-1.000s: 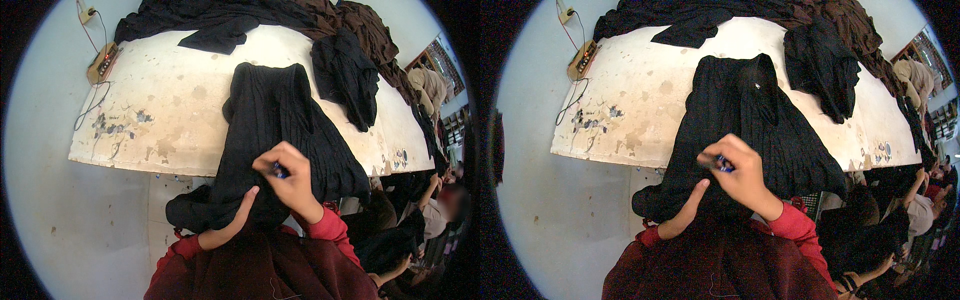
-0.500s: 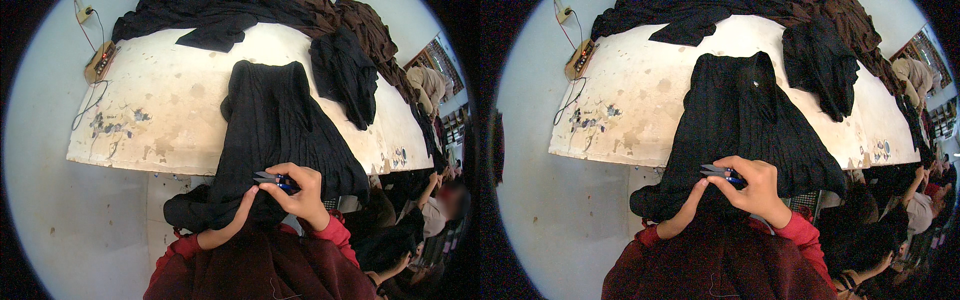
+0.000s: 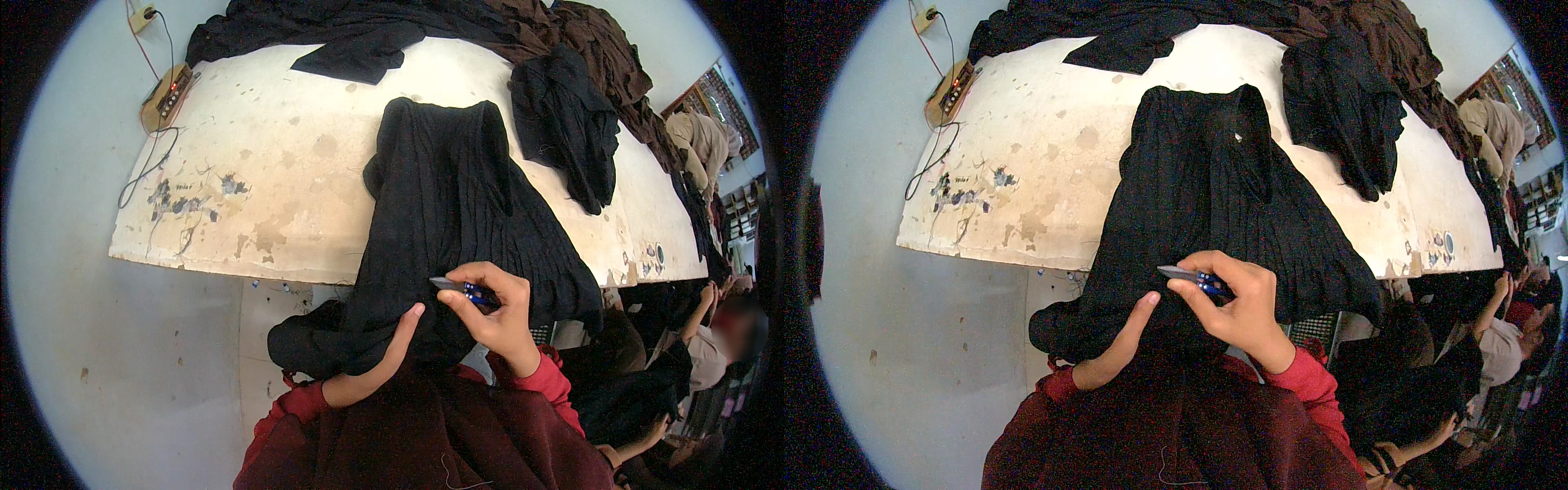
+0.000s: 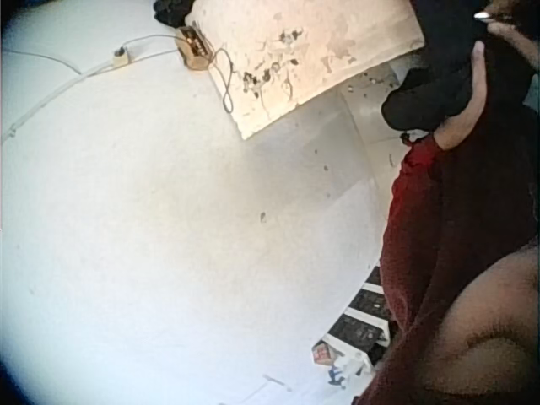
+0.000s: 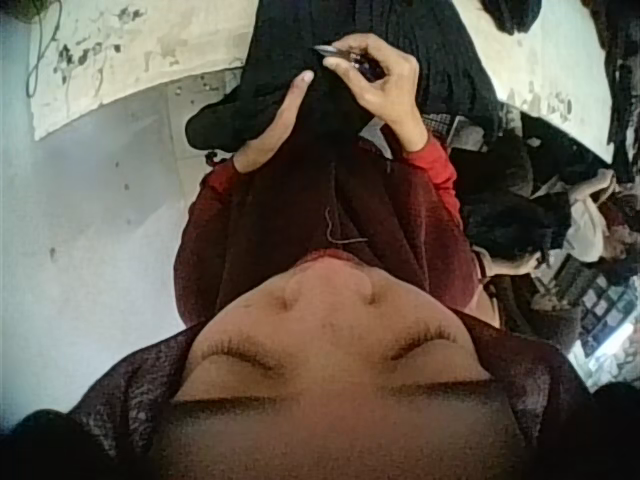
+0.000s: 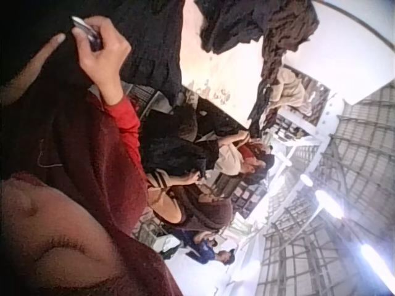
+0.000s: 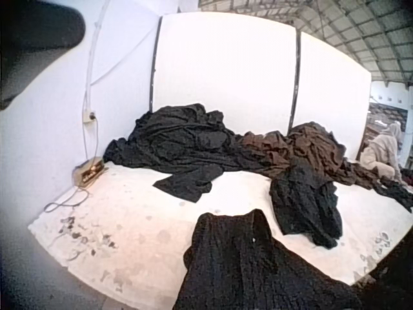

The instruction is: The person uses a small blade to cut a black garment laid on a table. They repeatedly lift and reposition the fabric to access different areas, making small cuts along seams and edges. The garment is manipulated throughout the process to expose new sections for cutting.

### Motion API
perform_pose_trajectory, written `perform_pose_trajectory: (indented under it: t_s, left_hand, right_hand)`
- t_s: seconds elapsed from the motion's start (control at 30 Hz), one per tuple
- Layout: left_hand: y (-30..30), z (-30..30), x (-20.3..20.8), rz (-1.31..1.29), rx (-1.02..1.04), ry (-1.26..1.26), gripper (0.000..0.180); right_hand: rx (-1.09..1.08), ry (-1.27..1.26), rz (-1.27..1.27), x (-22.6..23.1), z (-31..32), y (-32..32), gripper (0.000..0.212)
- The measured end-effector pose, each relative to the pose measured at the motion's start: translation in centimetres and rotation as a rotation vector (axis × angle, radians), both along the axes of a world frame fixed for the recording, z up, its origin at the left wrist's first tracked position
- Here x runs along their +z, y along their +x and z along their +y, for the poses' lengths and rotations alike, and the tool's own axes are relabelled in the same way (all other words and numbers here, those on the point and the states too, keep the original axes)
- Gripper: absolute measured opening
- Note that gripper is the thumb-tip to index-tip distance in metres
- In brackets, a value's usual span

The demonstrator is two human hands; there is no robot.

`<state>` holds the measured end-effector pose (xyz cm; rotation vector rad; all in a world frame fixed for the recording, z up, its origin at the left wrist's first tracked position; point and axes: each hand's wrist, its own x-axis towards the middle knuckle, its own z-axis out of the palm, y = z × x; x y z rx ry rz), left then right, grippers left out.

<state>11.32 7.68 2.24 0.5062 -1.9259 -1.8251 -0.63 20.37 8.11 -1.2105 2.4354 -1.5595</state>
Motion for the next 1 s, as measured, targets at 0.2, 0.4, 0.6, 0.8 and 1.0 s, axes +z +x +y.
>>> perform_pose_trajectory:
  t_s: [0.2,0.4,0.6,0.8,1.0]
  left_hand:
    - [0.3,0.6,-3.4,0.037,0.020,-0.035,0.028]
    - [0.4,-0.2,-0.4,0.031,-0.036,-0.188,0.025]
    - [0.6,-0.1,-1.1,0.033,-0.051,-0.193,0.028]
    - [0.4,-0.3,-0.9,0.034,-0.077,-0.138,0.030]
    - [0.3,0.2,-1.1,0.068,0.003,-0.103,0.024]
  right_hand:
    - [0.076,0.014,0.076,1.4,-0.5,0.8,0.021]
    - [0.086,0.088,0.251,1.5,-1.0,0.9,0.023]
    - [0.088,0.086,0.240,1.4,-1.4,0.9,0.024]
    - [0.078,0.109,0.226,1.5,-1.6,0.9,0.023]
    - [0.071,0.093,0.271,1.2,-1.8,0.8,0.021]
